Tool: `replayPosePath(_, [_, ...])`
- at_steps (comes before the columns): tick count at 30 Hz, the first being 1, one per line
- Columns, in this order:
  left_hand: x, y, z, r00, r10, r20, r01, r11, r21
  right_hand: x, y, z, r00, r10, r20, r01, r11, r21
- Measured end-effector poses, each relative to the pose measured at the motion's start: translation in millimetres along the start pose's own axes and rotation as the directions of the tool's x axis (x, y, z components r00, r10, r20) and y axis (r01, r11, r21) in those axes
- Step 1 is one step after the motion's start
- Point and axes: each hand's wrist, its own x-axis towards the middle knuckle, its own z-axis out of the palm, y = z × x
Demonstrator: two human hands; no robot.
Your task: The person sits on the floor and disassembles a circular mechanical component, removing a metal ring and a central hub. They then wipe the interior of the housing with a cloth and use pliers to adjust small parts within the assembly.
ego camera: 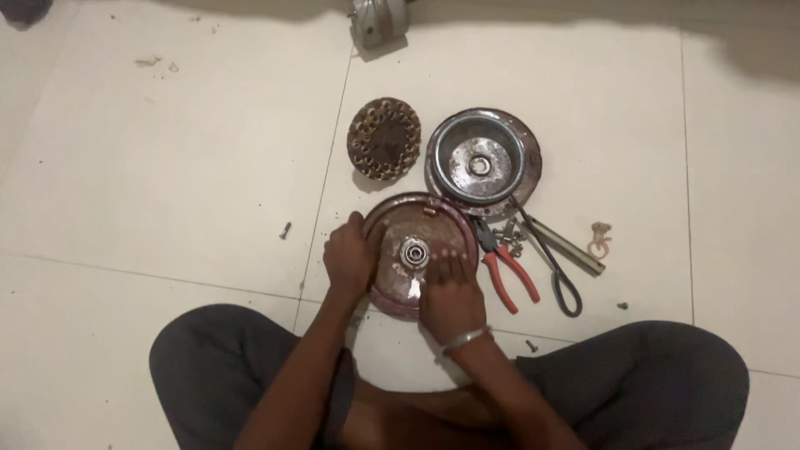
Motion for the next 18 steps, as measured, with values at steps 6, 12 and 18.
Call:
replayPosePath(6, [0.5,7.6,-10.5,0.999,-0.004,0.032,0.009,0.990,-0.141,18.0,0.2,-6.8,1.000,-0.002,0.012,0.005,0.973,-0.229])
replayPosePath(12, [8.6,7.8,-9.7,1.000,-0.020,0.006,0.021,0.985,-0.171,14.8,8.5,-15.0,0.982,-0.097,0.163,0.090,0.995,0.045])
replayPosePath(18, [11.9,1.8,-3.7,0.994,-0.039,0.104,0.057,0.983,-0.174,24.0,21.9,-9.5,0.996,-0.056,0.062,0.064,0.990,-0.122])
